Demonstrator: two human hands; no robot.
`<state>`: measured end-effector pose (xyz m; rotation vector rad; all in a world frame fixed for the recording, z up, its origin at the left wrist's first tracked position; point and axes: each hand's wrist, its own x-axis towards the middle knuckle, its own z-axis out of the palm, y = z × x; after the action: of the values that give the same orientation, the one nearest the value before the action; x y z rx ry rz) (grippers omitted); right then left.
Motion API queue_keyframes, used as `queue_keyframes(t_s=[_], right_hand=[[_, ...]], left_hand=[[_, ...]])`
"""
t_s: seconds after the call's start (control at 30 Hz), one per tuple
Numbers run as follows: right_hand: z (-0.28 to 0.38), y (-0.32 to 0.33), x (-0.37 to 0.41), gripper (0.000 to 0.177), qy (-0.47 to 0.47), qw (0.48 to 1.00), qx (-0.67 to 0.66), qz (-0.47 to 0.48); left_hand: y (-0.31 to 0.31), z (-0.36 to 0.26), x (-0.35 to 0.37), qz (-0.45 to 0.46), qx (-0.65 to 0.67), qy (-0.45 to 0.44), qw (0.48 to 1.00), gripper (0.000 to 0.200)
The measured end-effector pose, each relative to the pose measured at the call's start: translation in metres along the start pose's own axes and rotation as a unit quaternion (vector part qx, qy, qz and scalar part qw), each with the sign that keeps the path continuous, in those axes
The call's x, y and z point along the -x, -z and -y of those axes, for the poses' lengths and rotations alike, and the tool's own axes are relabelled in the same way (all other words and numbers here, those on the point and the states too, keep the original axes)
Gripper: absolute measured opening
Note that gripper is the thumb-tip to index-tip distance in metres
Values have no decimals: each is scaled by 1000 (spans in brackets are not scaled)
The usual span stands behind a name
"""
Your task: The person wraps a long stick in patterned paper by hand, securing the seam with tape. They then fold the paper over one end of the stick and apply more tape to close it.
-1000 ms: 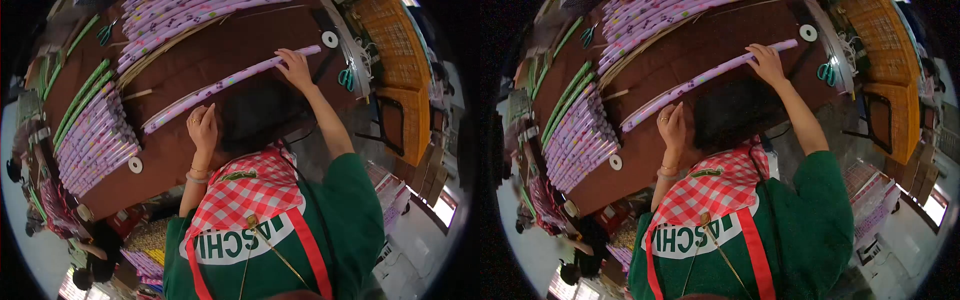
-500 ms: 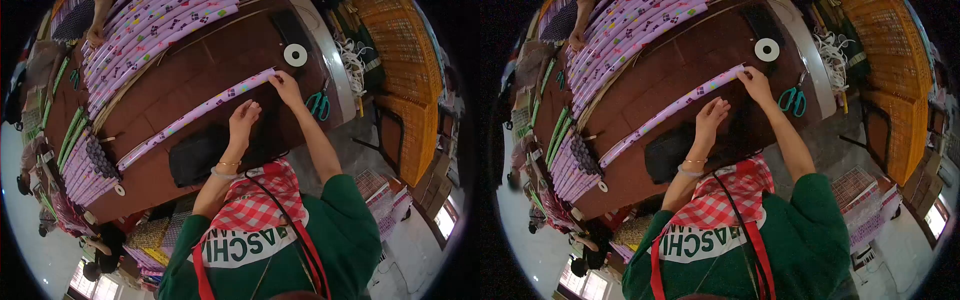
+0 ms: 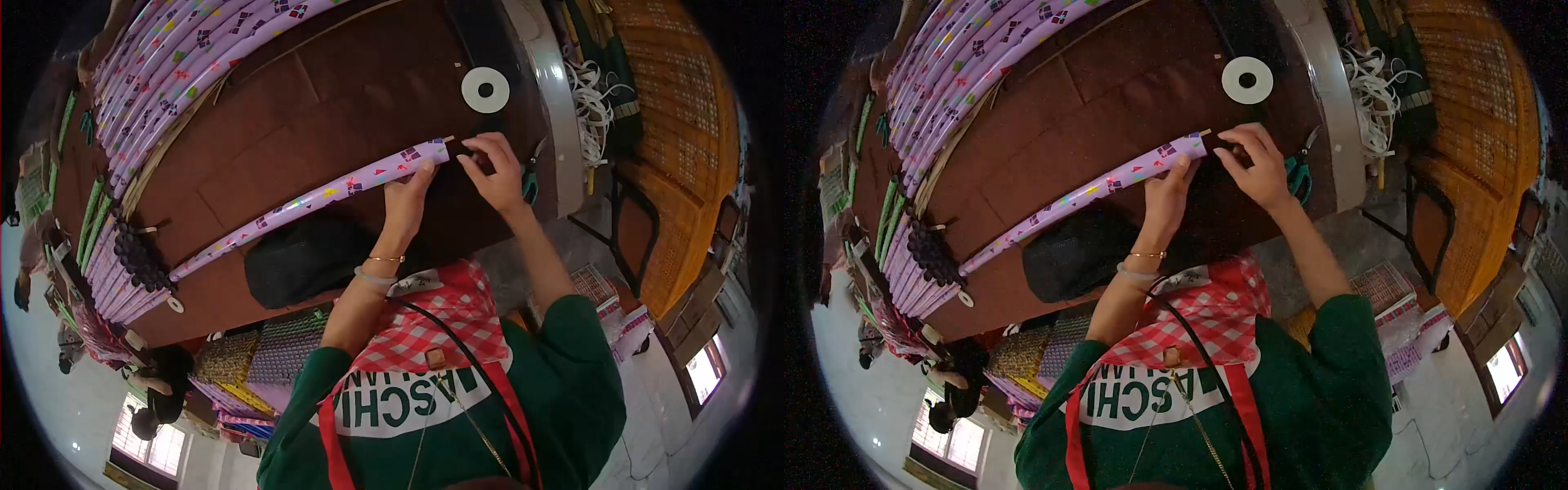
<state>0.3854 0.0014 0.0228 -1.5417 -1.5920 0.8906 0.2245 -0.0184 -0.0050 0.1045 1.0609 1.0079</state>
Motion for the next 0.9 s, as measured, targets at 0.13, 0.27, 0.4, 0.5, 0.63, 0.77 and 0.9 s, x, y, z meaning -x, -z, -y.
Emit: queue_keyframes(t_s=[0.13, 0.27, 0.4, 0.5, 0.63, 0.77, 0.9], right_hand=[[-14, 21, -40, 26, 224, 963, 128, 83], [-15, 22, -69, 30, 368, 893, 183, 183], [-19, 21, -84, 32, 427, 855, 163, 243], [-20, 22, -89, 30, 437, 843, 164, 269], [-23, 25, -96, 30, 458, 824, 160, 294], [-22, 25, -103, 30, 484, 801, 160, 314], [-19, 24, -109, 31, 504, 786, 147, 326]], left_hand=[[-9, -3, 1, -27, 26, -25, 999, 20], [-6, -2, -4, -18, 19, -22, 999, 20], [-2, 2, -5, -33, 19, -14, 999, 22], [0, 3, -5, -30, 8, -11, 999, 24], [-2, 1, -3, -29, 7, -4, 1000, 26], [2, 7, -5, -31, 17, -10, 999, 25], [-2, 1, -3, -35, 3, -7, 999, 24]])
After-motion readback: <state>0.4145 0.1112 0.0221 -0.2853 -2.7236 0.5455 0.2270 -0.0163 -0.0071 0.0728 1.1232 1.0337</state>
